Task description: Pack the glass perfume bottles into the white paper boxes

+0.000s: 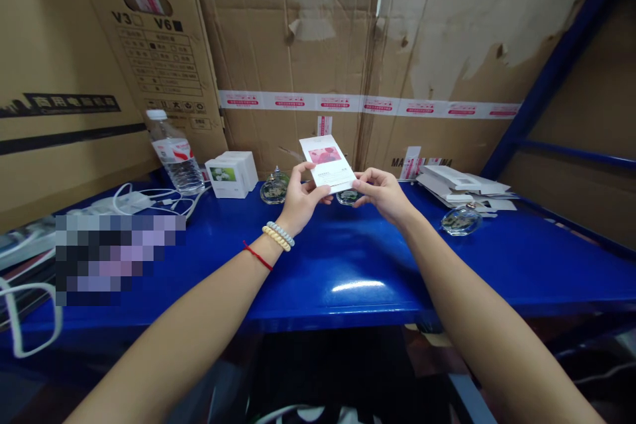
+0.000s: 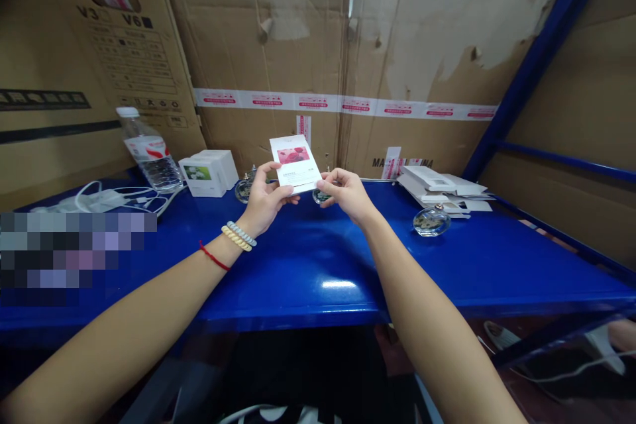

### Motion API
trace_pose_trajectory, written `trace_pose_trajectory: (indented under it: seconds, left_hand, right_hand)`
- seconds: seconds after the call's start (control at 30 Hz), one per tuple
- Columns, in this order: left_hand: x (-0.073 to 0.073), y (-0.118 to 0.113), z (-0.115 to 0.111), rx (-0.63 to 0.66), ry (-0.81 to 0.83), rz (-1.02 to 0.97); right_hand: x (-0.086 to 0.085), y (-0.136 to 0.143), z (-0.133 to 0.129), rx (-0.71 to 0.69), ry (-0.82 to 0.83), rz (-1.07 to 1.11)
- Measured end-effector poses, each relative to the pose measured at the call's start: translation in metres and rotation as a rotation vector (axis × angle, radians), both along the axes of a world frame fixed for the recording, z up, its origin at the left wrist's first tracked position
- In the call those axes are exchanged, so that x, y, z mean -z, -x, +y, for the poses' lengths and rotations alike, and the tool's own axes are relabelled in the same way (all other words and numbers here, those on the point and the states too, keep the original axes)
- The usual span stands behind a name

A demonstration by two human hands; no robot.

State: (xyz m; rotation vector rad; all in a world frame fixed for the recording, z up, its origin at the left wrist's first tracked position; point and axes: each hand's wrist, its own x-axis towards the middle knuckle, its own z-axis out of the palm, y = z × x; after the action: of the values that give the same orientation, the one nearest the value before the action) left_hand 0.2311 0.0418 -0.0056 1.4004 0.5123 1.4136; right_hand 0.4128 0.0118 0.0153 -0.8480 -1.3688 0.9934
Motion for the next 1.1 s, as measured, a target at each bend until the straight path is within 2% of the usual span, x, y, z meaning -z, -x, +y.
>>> trace_pose_trajectory:
  seconds: [0.13, 0.37, 0.6, 0.87, 1.1]
  left_hand:
    - [-0.0005, 0.0009, -0.0013, 0.029, -0.037, 0.014]
    - [-0.0022, -0.001, -0.0064, 0.051, -0.111, 0.023]
    - [0.0007, -0.0038, -0.0006, -0.004, -0.135, 0.062]
    - [-0.0011, -0.0041, -0.0027, 0.001, -0.114, 0.058]
    - [0.0003, -0.0001, -0.0021, 0.021, -0.128, 0.121]
  right_hand:
    - [-0.0005, 0.0006, -0.0017, -0.044, 0.035, 0.053]
    - [0.0, 0.0009, 0.0003, -0.093, -0.014, 0.151]
    - [-0.0011, 0.002, 0.0008, -0.081, -0.054, 0.185]
    - [0.0003, 0.0016, 0.0019, -0.062, -0.059, 0.218]
    - [0.0014, -0.0067, 0.003, -0.154, 0.01, 0.103]
